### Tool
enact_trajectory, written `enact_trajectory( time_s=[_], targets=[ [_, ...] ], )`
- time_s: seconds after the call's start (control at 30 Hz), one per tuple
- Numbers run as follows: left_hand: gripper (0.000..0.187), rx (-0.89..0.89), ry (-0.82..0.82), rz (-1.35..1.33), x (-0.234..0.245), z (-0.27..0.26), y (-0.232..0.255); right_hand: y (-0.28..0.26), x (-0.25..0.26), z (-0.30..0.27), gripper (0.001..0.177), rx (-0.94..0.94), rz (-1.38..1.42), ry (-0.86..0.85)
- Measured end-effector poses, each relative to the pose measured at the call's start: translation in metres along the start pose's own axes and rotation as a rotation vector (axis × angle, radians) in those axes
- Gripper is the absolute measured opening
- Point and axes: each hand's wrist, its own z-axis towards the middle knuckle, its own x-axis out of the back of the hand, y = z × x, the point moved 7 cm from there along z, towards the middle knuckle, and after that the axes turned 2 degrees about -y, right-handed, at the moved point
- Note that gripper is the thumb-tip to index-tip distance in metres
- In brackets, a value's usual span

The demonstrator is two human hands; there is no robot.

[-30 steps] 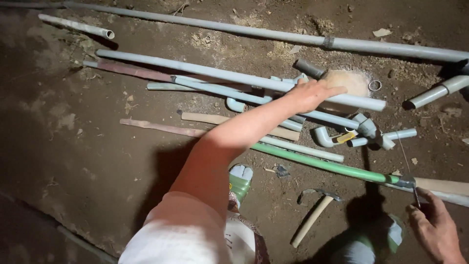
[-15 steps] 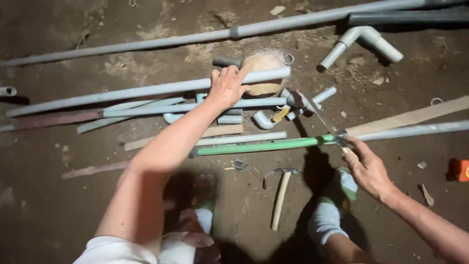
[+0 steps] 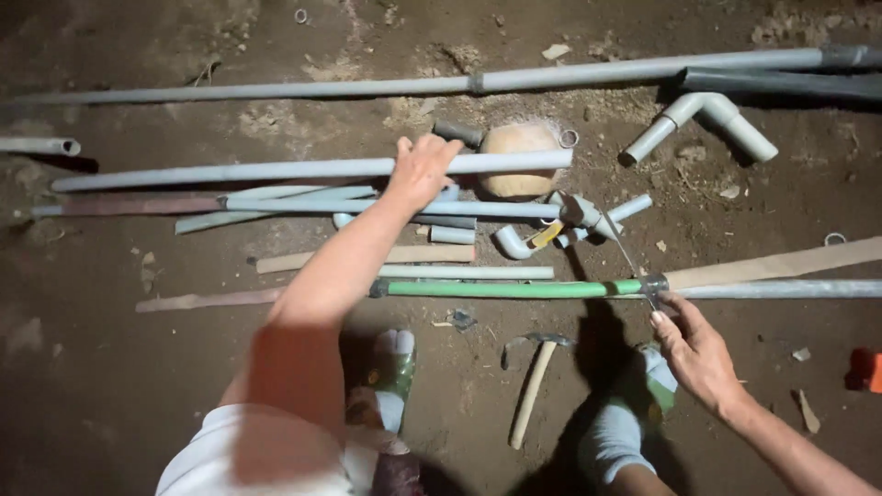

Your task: The person joins two pipe segments using a connector and secures the joint with black tape. They then use a hand saw to cut a PVC pipe segment. The workspace contains various pipe pieces, fittings, and tools on the ground.

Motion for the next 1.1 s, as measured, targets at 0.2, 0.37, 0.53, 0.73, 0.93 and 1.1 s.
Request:
enact_trajectory(
  time_s=[0.2,0.37,0.53,0.73,0.93,1.1],
  targets=[
    [0.015,0.042,0.434,0.092,0.024,-0.039,-0.05,0.033,-0.016,0.002,0.045,-0.204,0.0,0.041],
    [0.025,0.286,-0.074,0.14,0.057,-0.055,-0.069,0.083,-0.01,0.026,0.037,0.064,0.077,0.156],
    [0.022,0.362,-0.067,0.165,0.01,-0.074,-0.135,0.103,-0.008,0.033,0.036,0.087,0.038,0.166],
    [0.02,0.35,-0.037,0.101,0.012,-0.084,-0.138,0.106,-0.013,0.037,0.034,0.186,-0.017,0.247],
    [0.019,0.262,0.206,0.056,0.016,-0.082,-0.154,0.026,-0.032,0.031,0.037,0.003,-0.01,0.099],
    [0.024,0.161,0.189,0.192,0.012,-0.063,-0.132,-0.021,-0.024,0.008,0.043,-0.149,-0.133,0.007]
  ],
)
